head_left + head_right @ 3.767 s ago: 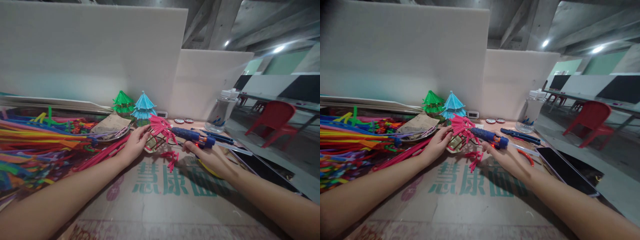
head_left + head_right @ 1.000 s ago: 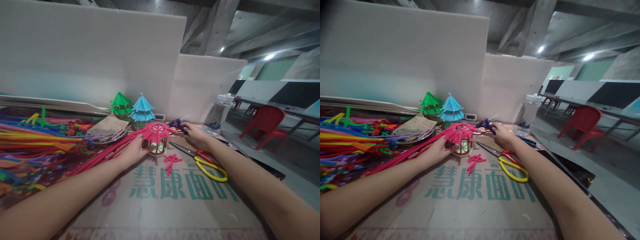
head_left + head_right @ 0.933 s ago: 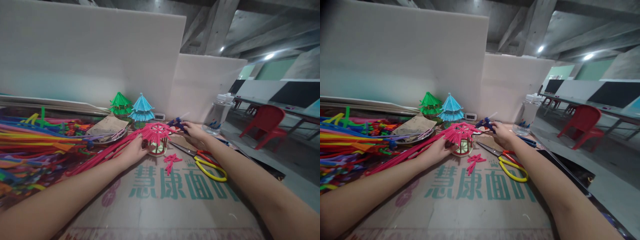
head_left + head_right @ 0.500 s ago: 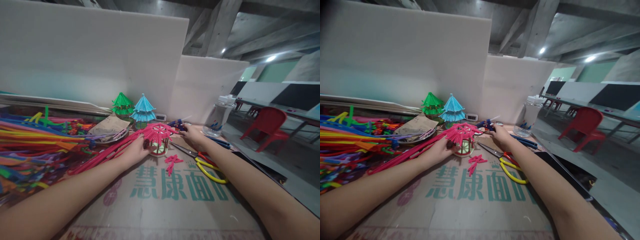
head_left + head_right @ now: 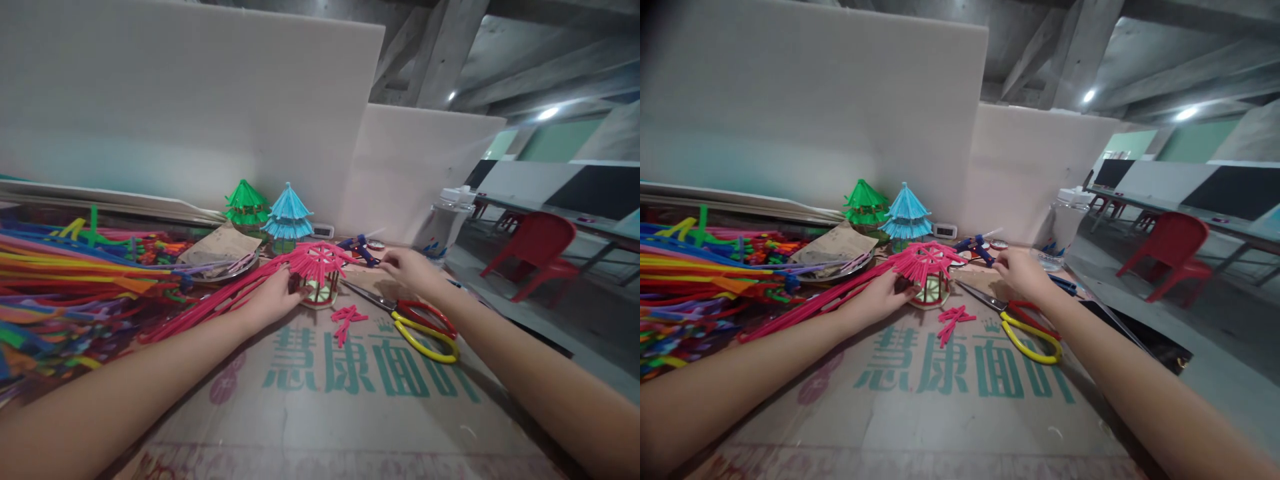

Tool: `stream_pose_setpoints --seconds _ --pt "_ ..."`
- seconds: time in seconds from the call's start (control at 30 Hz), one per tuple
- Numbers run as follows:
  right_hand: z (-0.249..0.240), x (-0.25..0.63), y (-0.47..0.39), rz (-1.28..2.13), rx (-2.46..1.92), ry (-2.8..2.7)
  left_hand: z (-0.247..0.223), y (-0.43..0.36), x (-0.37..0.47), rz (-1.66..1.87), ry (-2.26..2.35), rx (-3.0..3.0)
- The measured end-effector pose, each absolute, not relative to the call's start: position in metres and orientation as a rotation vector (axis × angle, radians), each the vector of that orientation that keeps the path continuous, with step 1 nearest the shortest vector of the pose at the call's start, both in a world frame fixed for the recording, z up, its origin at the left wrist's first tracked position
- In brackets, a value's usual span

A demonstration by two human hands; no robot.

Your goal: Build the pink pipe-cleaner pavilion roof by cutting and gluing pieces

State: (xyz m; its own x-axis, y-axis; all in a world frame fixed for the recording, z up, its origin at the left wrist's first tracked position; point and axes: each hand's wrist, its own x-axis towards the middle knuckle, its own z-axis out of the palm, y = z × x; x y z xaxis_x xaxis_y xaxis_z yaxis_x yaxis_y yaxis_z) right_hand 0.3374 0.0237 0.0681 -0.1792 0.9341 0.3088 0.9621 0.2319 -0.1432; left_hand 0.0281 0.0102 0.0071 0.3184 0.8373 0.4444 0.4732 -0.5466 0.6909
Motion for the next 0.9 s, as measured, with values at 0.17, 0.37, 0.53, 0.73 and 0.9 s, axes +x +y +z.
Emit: stream_pose_setpoints --seconds 0.17,0.37,0.53,0.73,0.9 --pt "0.056 0.309 -0.037 -0.003 -1.234 -2.530 0.010 0.007 0.029 1.082 1.112 2.194" --pt "0.032 0.289 -0.047 -0.087 -1.061 -2.627 0.010 0.007 0.030 1.048 1.221 2.213" --pt "0.023 0.289 -0.045 -0.084 -1.007 -2.553 0.010 0.008 0.028 1.028 1.211 2.210" --pt "0.035 0.285 -0.068 0.154 -1.027 -2.321 0.003 0.015 0.027 1.132 0.997 2.182" --pt "0.043 0.256 -0.076 0.730 -1.057 -1.838 0.003 0.011 0.031 1.222 0.828 1.989"
